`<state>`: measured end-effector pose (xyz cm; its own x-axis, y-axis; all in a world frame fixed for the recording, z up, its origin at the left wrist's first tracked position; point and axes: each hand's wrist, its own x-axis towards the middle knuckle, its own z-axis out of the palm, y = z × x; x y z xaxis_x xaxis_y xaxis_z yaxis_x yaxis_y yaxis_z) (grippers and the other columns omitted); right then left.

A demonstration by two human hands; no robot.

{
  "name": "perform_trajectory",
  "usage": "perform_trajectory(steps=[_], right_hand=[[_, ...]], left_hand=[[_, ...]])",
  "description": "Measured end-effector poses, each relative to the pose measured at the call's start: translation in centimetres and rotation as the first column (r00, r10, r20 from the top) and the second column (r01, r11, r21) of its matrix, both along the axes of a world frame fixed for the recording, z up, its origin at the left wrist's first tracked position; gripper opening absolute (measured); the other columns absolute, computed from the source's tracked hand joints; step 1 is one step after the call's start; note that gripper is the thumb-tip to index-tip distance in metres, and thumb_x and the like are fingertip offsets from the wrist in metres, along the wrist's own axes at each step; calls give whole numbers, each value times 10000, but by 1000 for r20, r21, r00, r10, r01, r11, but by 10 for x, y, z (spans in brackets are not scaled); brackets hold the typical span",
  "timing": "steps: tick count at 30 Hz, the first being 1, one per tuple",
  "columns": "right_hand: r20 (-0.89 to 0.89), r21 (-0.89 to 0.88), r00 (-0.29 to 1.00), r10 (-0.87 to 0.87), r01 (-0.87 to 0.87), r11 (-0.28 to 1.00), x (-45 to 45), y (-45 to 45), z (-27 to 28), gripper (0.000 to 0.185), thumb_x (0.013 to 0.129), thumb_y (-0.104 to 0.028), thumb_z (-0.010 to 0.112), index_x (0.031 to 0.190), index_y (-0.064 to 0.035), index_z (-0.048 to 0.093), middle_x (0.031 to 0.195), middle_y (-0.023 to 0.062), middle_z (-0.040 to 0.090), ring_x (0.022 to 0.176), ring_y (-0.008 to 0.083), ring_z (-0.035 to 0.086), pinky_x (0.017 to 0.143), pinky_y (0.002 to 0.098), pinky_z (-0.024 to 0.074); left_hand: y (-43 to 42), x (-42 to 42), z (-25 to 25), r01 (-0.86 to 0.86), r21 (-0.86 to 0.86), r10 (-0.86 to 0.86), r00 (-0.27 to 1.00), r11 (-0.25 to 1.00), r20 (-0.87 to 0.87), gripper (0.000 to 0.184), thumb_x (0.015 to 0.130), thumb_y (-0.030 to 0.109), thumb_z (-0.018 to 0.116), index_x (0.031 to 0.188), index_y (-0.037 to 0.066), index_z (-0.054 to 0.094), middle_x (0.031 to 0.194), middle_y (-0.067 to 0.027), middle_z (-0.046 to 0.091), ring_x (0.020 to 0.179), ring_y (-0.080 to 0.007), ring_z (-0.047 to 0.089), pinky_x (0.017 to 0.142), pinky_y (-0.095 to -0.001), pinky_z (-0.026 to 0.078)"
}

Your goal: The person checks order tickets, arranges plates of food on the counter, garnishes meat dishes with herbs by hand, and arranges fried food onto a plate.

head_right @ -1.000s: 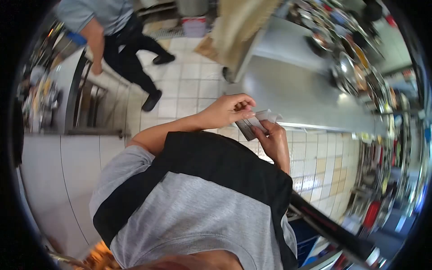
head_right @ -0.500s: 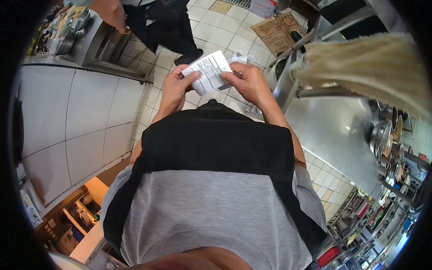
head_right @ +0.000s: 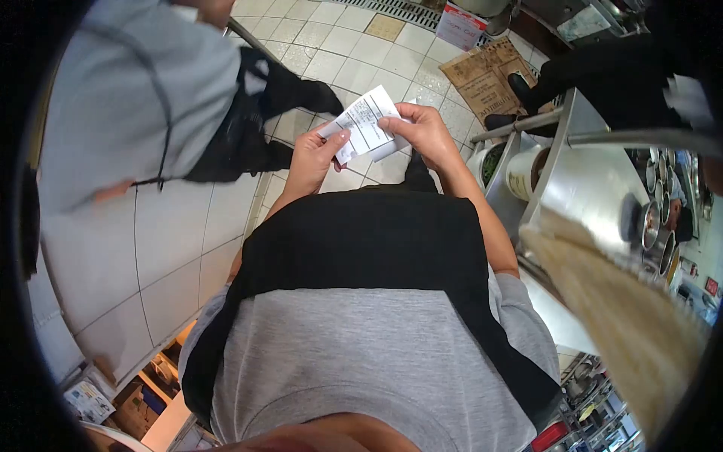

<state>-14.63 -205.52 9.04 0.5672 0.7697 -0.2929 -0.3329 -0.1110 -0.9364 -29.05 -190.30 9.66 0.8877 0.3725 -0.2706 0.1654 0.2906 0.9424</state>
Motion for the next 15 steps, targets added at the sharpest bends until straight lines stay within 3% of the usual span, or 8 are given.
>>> perform_trajectory(steps=[3, 10, 15], right_hand=[[-61, 23, 998, -12, 14, 1000, 57, 29, -5, 204, 823, -77, 645, 997, 29, 630, 872, 46, 651, 779, 105, 592, 724, 245, 462], [-110, 86, 993, 48, -38, 996, 227, 119, 3, 256, 826, -9, 602, 1076, 44, 596, 918, 71, 648, 813, 125, 612, 745, 260, 488], [-282, 135, 913, 296, -268, 954, 326, 224, 25, 143, 835, -18, 571, 955, -9, 649, 863, 57, 648, 750, 134, 614, 697, 244, 491]], left_hand=[[25, 57, -7, -31, 51, 30, 999, 998, 18, 230, 896, 153, 580, 1050, -8, 635, 708, -15, 615, 532, -34, 492, 464, -176, 394], [88, 214, 0, -253, -213, 282, 952, 944, 118, 177, 901, 99, 552, 1028, -7, 615, 787, -36, 632, 596, -79, 532, 524, -222, 440], [154, 290, 13, -411, -225, 454, 869, 884, 197, 194, 884, 21, 460, 969, -2, 634, 832, -47, 611, 664, -95, 520, 595, -229, 440]])
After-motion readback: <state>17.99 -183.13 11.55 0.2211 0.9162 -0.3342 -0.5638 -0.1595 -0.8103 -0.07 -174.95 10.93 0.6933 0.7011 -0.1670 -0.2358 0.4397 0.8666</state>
